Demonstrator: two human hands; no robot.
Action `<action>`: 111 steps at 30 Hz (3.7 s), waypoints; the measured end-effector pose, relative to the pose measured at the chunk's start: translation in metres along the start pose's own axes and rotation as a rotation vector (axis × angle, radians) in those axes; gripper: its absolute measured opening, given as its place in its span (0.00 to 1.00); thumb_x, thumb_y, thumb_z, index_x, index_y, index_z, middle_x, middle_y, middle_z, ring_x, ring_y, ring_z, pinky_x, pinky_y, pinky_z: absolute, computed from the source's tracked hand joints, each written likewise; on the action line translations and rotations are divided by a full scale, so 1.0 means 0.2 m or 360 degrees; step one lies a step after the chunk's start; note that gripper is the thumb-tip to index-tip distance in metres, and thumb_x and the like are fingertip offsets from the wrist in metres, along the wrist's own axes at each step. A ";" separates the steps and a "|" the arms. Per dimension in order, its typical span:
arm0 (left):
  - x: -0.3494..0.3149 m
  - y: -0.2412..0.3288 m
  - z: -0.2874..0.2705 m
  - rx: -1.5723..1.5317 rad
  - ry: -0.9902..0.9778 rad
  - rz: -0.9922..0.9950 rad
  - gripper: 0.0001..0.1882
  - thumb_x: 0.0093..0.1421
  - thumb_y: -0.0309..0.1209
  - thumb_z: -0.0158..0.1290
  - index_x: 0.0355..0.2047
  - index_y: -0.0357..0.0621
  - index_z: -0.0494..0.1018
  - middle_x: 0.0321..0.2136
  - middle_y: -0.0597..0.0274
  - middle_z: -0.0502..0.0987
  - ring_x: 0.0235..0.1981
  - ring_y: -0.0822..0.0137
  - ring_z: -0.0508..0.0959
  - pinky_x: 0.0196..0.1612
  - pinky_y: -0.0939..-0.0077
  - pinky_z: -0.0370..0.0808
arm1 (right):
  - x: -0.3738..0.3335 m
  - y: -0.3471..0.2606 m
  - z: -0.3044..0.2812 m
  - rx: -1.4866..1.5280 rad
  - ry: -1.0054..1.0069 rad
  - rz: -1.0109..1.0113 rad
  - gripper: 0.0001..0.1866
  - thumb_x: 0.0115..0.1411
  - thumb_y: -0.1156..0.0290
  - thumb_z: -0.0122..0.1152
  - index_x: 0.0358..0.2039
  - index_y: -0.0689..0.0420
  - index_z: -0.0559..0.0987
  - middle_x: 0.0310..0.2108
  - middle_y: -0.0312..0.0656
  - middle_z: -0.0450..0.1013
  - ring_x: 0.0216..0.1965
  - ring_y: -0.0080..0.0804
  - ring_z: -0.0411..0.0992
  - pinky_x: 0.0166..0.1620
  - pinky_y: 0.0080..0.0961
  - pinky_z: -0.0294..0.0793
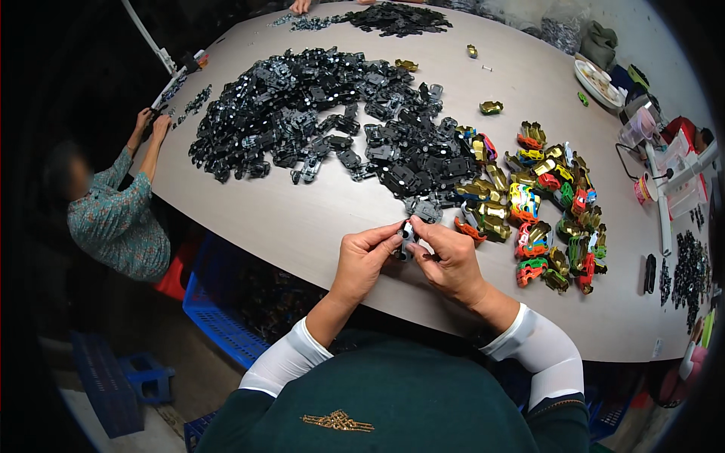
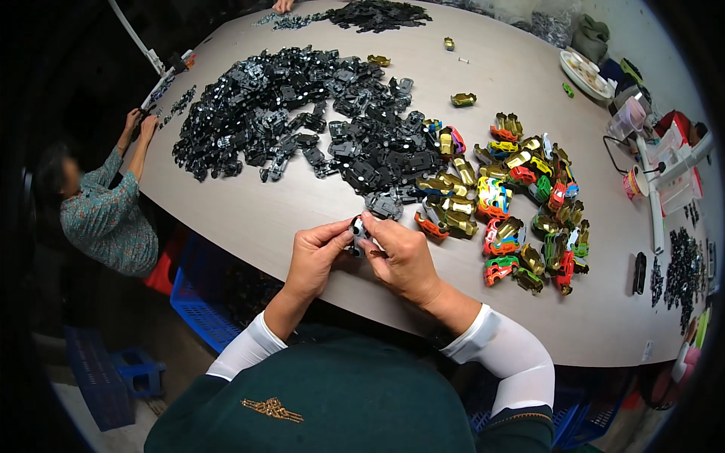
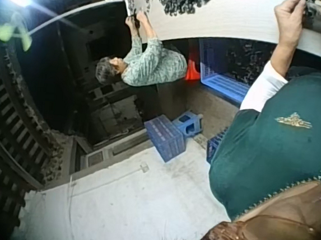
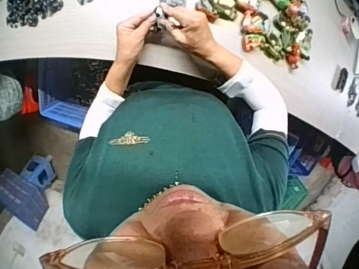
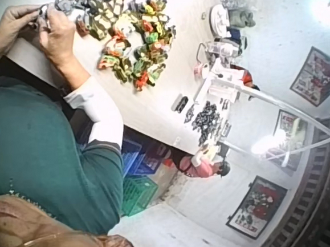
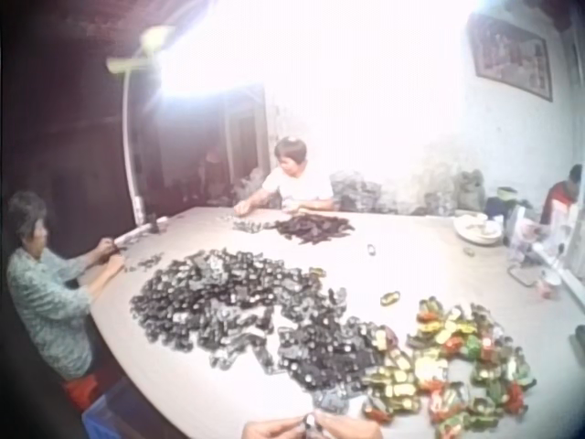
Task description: The person assembles small toy cars by hand at a large table. They pick up a black chassis and a colored body, fit them together, and place the completed unit on the table. The process is repeated with different colored bodies throughout the clip.
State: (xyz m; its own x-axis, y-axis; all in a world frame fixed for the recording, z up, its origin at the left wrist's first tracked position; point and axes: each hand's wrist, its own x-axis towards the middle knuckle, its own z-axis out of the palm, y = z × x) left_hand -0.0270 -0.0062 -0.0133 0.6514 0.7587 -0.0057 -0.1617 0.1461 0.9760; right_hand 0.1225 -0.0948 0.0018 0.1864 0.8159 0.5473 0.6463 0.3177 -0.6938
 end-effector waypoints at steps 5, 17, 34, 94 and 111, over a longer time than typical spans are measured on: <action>0.00 0.03 0.01 0.0397 -0.0122 0.0355 0.16 0.62 0.20 0.51 0.51 0.38 0.75 0.45 0.55 0.78 0.42 0.73 0.77 0.46 0.82 0.74 | -0.01 0.01 0.00 0.0000 0.0026 -0.0001 0.23 0.51 0.80 0.65 0.49 0.64 0.75 0.30 0.49 0.76 0.27 0.39 0.76 0.30 0.27 0.75; -0.02 0.07 0.04 0.0567 -0.0058 0.0536 0.18 0.50 0.14 0.60 0.43 0.32 0.73 0.44 0.56 0.72 0.38 0.72 0.77 0.41 0.81 0.78 | 0.02 0.02 -0.03 0.1477 0.0081 0.1237 0.20 0.60 0.73 0.61 0.51 0.61 0.69 0.28 0.34 0.75 0.14 0.09 0.58 0.15 0.11 0.52; -0.03 0.07 0.02 0.0605 0.0085 0.0402 0.12 0.53 0.25 0.63 0.36 0.33 0.76 0.29 0.61 0.79 0.27 0.75 0.78 0.28 0.80 0.75 | 0.02 -0.03 -0.03 0.0285 -0.0021 0.0539 0.18 0.58 0.72 0.63 0.49 0.60 0.75 0.34 0.39 0.73 0.28 0.23 0.71 0.28 0.17 0.69; -0.01 0.07 -0.08 -0.0337 -0.0104 -0.0563 0.10 0.63 0.30 0.54 0.41 0.36 0.71 0.28 0.61 0.77 0.23 0.75 0.75 0.22 0.85 0.73 | 0.04 0.08 -0.11 0.1209 -0.0648 0.1286 0.11 0.64 0.77 0.52 0.46 0.66 0.75 0.31 0.38 0.74 0.28 0.22 0.73 0.34 0.20 0.77; -0.01 0.09 -0.07 -0.0368 -0.0148 -0.0792 0.11 0.62 0.36 0.56 0.34 0.40 0.73 0.21 0.65 0.74 0.12 0.84 0.65 0.11 0.93 0.57 | 0.03 0.03 -0.08 0.1760 -0.0642 0.1510 0.12 0.66 0.65 0.54 0.44 0.59 0.72 0.26 0.33 0.68 0.19 0.13 0.60 0.20 0.12 0.61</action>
State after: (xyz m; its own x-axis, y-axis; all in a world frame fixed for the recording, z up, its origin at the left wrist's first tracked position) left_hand -0.0422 0.0033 0.0012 0.7519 0.5045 -0.4244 0.0306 0.6163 0.7869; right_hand 0.1400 -0.0956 0.0086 -0.1260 0.9369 -0.3262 -0.4934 -0.3444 -0.7987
